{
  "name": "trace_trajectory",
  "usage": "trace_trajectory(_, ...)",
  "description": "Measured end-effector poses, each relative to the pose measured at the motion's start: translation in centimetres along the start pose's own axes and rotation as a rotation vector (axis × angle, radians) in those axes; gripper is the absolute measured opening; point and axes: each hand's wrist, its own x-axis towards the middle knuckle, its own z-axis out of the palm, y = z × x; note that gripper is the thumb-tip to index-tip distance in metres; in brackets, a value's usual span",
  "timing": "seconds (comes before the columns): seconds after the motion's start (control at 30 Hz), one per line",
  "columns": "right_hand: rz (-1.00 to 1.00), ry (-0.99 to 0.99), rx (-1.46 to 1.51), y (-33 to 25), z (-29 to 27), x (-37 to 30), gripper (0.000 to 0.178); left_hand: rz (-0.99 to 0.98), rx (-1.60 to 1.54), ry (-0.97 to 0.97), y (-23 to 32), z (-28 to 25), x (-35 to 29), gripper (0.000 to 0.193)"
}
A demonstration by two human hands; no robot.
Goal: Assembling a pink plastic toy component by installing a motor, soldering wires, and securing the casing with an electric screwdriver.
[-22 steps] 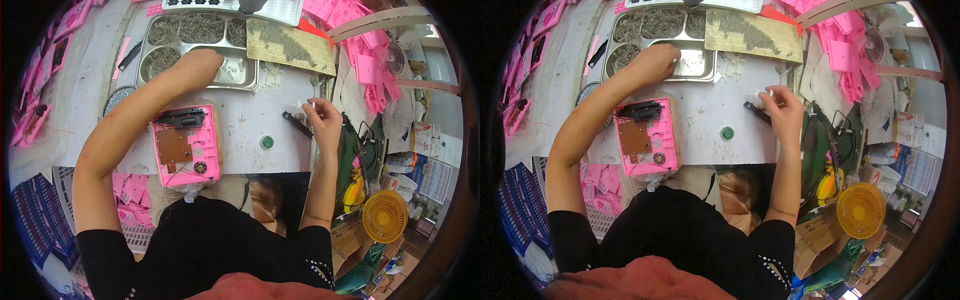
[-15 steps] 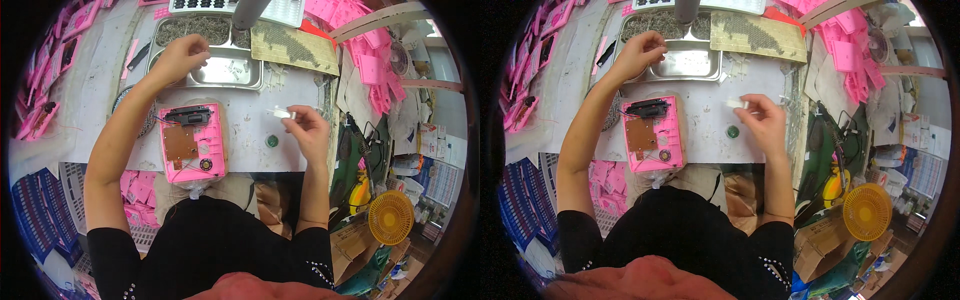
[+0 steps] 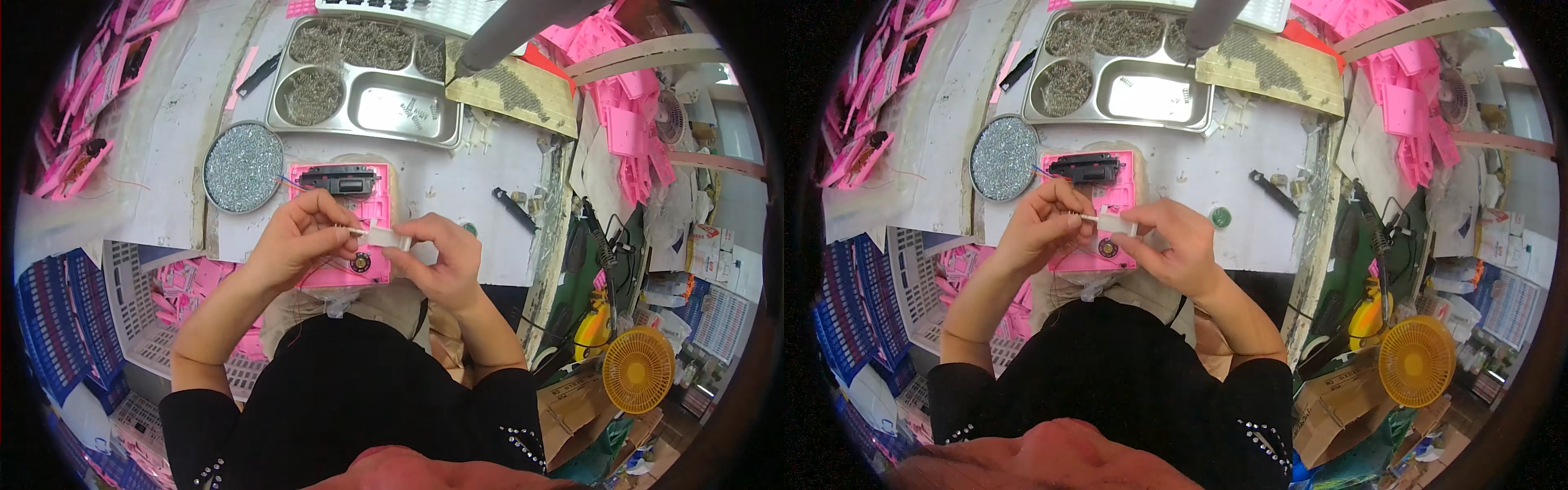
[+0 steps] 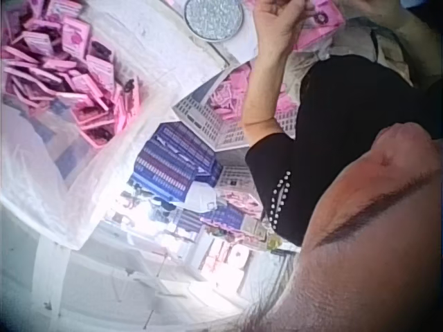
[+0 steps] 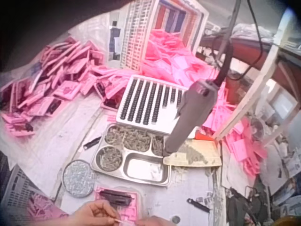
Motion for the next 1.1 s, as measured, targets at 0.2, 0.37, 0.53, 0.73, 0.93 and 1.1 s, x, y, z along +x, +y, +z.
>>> trace_trajectory(0.2,-0.148,-0.193,-0.097,-0.7,-0.1,-3.6,0.038,-0.124,-0.001,-0.035,-3.6,0.6,-3.7,0.012)
trace_trajectory(0.37,0.562,-0.148,0.541,0.1,-0.7,-7.7,0.028,0.157,0.897,-0.128,-1.4,1.5,-5.3,0.025)
trace_trajectory(0.53,0.588,0.08,0.704,1.1,-2.0,-6.0,0.029,0.647,1.576,0.113,-0.6,1.8,-0.7,0.024)
trace_trajectory(0.73,0.459,0.0,0.435,2.0,-2.9,-6.1,0.03,0.592,1.919,0.164,-1.4,2.0,2.4,0.015)
trace_trajectory(0.93,0.512,0.035,0.501,2.3,-3.1,-6.7,0.028,0.572,1.888,0.146,-1.8,2.5,2.7,0.012)
trace_trajectory(1.1,0.516,0.03,0.511,2.2,-3.2,-6.9,0.027,0.601,1.85,0.042,-2.4,2.0,3.6,0.01)
